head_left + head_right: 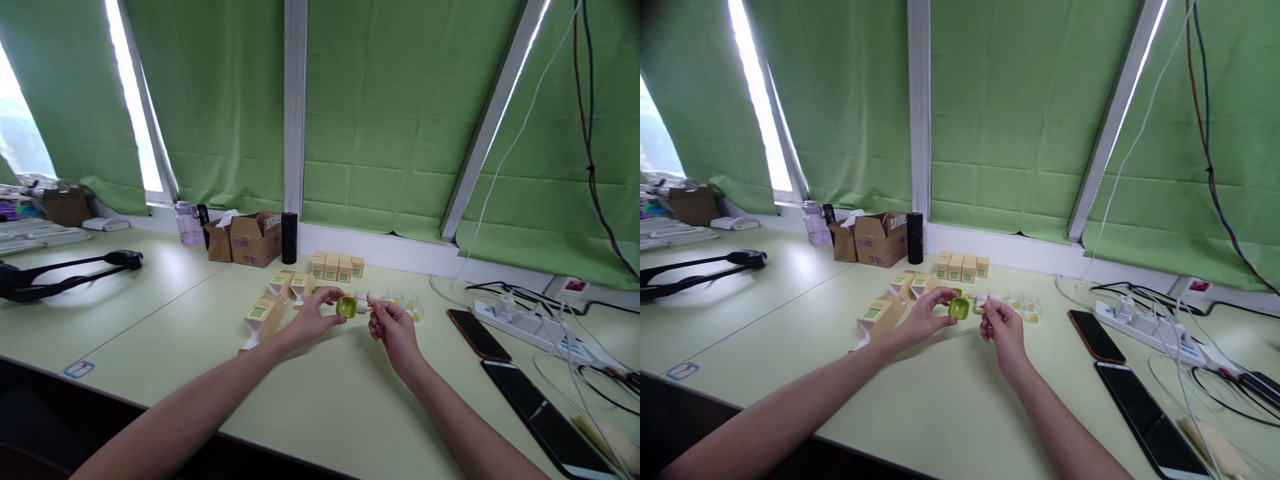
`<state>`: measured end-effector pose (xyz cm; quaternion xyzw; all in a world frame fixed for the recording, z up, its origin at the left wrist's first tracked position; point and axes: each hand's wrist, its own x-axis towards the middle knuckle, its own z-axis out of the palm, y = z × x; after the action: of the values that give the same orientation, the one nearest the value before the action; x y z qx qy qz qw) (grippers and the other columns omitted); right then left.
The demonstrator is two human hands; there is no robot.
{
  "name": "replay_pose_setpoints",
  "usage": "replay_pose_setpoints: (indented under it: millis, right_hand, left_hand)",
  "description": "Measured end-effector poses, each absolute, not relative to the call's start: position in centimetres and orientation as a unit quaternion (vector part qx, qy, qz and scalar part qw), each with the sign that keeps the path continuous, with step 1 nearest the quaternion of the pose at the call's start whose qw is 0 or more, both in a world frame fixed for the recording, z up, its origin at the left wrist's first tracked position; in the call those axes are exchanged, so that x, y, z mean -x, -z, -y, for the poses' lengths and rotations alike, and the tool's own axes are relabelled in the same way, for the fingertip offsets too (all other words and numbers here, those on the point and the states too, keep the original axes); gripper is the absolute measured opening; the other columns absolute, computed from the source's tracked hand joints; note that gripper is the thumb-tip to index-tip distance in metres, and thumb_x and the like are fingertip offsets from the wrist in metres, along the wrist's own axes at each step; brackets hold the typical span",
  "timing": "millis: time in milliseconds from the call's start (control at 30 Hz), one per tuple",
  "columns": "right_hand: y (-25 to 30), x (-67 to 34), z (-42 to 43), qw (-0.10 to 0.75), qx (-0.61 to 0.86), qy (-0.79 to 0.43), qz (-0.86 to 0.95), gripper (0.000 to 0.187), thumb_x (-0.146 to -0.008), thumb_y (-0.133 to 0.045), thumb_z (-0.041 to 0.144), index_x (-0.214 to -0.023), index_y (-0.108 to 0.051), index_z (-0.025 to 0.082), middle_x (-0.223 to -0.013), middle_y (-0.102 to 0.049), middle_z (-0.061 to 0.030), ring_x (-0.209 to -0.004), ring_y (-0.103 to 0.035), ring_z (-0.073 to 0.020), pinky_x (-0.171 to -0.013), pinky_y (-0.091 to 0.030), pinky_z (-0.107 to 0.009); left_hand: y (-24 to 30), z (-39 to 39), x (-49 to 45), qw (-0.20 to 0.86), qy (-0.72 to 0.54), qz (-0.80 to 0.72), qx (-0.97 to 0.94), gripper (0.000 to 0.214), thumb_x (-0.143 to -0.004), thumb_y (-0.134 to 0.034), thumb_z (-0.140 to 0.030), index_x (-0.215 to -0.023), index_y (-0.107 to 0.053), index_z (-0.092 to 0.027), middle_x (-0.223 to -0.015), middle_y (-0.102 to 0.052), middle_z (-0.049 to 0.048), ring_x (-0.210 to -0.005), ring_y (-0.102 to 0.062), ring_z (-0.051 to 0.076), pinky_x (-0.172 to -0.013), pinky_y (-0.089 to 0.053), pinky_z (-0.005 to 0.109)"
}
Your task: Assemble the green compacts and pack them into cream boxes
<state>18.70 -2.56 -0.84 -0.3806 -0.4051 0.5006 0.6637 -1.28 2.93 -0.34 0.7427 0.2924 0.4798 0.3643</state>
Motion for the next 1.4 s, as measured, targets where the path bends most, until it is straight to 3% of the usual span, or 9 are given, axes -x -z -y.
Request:
replay_pose_setpoints:
  millis: [133,300,667,1000,1167,1400]
  right_hand:
    - [1.0,-18.7,2.6,0.673,0.365,-0.485,0.422,0.047,-0.066,-0.091,0.053,-0.091,-0.074,0.018,-0.067,-0.066,-0.0010,-0.060,-0.061,-0.0142,-0.052,-0.048,-0.025]
    - [1.1,-18.5,2.7,0.676,0.363,-0.460,0.447,0.042,-0.068,-0.090,0.049,-0.093,-0.073,0.019,-0.072,-0.070,-0.0026,-0.065,-0.066,-0.0175,-0.056,-0.055,-0.029]
    - [1.2,-18.1,3.1,0.670,0.385,-0.355,0.527,0.034,-0.075,-0.086,0.044,-0.094,-0.071,0.020,-0.076,-0.069,-0.0029,-0.067,-0.067,-0.0184,-0.059,-0.054,-0.031]
    - [1.4,-18.0,4.0,0.638,0.422,-0.219,0.606,0.019,-0.087,-0.072,0.033,-0.103,-0.074,0.024,-0.093,-0.076,-0.0061,-0.080,-0.071,-0.0214,-0.080,-0.057,-0.038]
    - [1.5,-18.0,4.0,0.629,0.428,-0.164,0.628,0.016,-0.088,-0.070,0.030,-0.101,-0.075,0.024,-0.093,-0.077,-0.0060,-0.079,-0.071,-0.0220,-0.078,-0.058,-0.038]
    - [1.7,-18.3,3.8,0.573,0.394,0.022,0.718,0.017,-0.096,-0.058,0.021,-0.107,-0.071,0.025,-0.092,-0.074,-0.0061,-0.078,-0.067,-0.0209,-0.071,-0.055,-0.035]
  left_hand:
    - [0.2,-2.8,1.3,0.358,-0.480,-0.294,-0.745,0.047,-0.070,-0.085,-0.015,-0.112,-0.066,-0.022,-0.116,-0.070,0.0075,-0.112,-0.065,0.025,-0.103,-0.049,0.046]
    - [0.1,-2.7,1.3,0.349,-0.480,-0.295,-0.749,0.046,-0.070,-0.086,-0.016,-0.112,-0.066,-0.022,-0.115,-0.070,0.0070,-0.111,-0.065,0.024,-0.102,-0.050,0.045]
    - [0.0,-2.8,1.3,0.348,-0.469,-0.292,-0.758,0.045,-0.072,-0.085,-0.017,-0.113,-0.066,-0.021,-0.118,-0.069,0.0083,-0.112,-0.065,0.025,-0.101,-0.049,0.045]
    - [0.5,-2.5,1.2,0.327,-0.470,-0.281,-0.771,0.051,-0.071,-0.086,-0.016,-0.117,-0.065,-0.023,-0.121,-0.068,0.0067,-0.112,-0.063,0.024,-0.103,-0.049,0.045]
    - [0.1,-1.9,1.1,0.328,-0.465,-0.265,-0.779,0.049,-0.073,-0.084,-0.014,-0.117,-0.065,-0.023,-0.122,-0.065,0.0072,-0.114,-0.062,0.024,-0.105,-0.048,0.045]
    - [-0.3,-1.3,1.0,0.311,-0.472,-0.232,-0.791,0.046,-0.075,-0.083,-0.014,-0.117,-0.065,-0.024,-0.123,-0.062,0.0083,-0.117,-0.060,0.024,-0.105,-0.049,0.045]
